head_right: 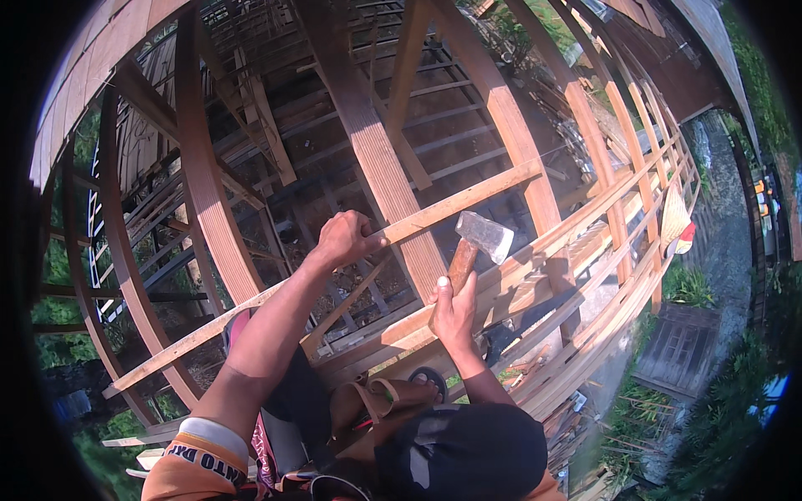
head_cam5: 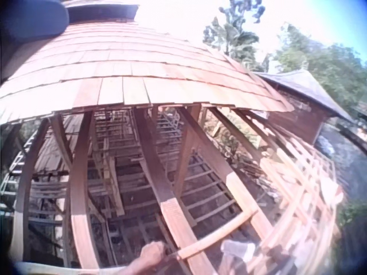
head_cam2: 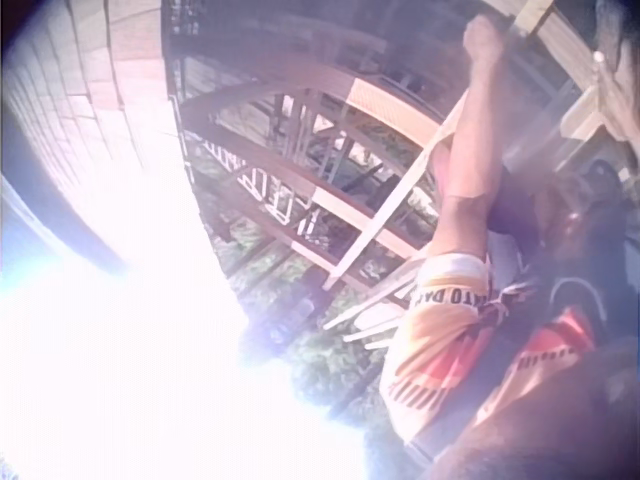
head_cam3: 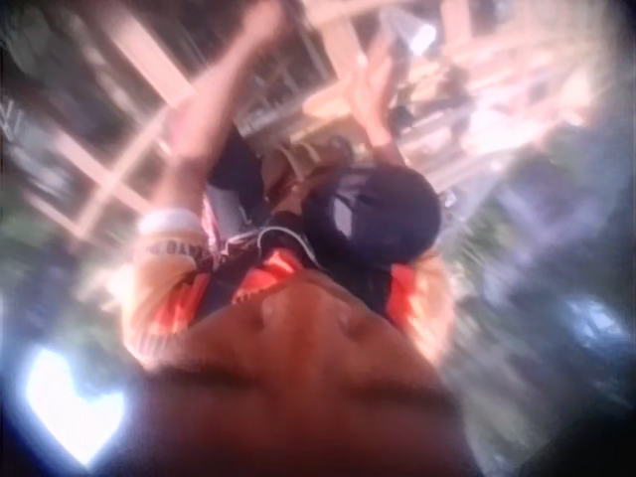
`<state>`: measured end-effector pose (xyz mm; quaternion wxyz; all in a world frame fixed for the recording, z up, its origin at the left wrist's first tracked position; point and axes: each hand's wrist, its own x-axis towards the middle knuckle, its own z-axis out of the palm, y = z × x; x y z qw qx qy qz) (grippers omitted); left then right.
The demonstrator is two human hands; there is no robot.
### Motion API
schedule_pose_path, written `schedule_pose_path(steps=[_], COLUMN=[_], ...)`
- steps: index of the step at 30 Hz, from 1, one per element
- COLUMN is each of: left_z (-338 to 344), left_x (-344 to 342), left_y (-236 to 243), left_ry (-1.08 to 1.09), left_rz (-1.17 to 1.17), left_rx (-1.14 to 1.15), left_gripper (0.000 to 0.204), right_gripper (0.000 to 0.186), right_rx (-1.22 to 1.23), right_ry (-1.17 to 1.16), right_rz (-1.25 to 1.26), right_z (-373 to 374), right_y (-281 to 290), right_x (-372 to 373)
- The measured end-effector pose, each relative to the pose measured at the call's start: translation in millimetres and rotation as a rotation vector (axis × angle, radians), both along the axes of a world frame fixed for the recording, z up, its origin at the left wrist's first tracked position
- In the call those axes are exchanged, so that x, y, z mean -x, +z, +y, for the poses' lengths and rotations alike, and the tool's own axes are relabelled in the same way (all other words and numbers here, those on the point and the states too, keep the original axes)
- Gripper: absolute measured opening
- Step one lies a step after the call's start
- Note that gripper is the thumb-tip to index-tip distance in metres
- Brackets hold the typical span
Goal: The person uses a hatchet to shave and shape the edges of wooden roof rafters while perched on the structure, occasionally checking their work by hand.
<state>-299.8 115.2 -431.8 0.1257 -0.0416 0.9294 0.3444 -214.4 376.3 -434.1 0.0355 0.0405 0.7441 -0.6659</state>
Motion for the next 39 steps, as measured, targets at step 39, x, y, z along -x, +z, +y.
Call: schedule_pose_path(steps=[39], left_z=[-0.3], left_x=[8.4], left_y=[2.8], left_ry=[-0.06], left_rz=[-0.038], left_rx=[0.052], left_gripper=[0.043], right_gripper=[0.018], right_rx=[0.392], right_ry=[-0.006], right_rz=[-0.09], right_z=[-55.1], right_y=[-57.7], right_x=[-10.2])
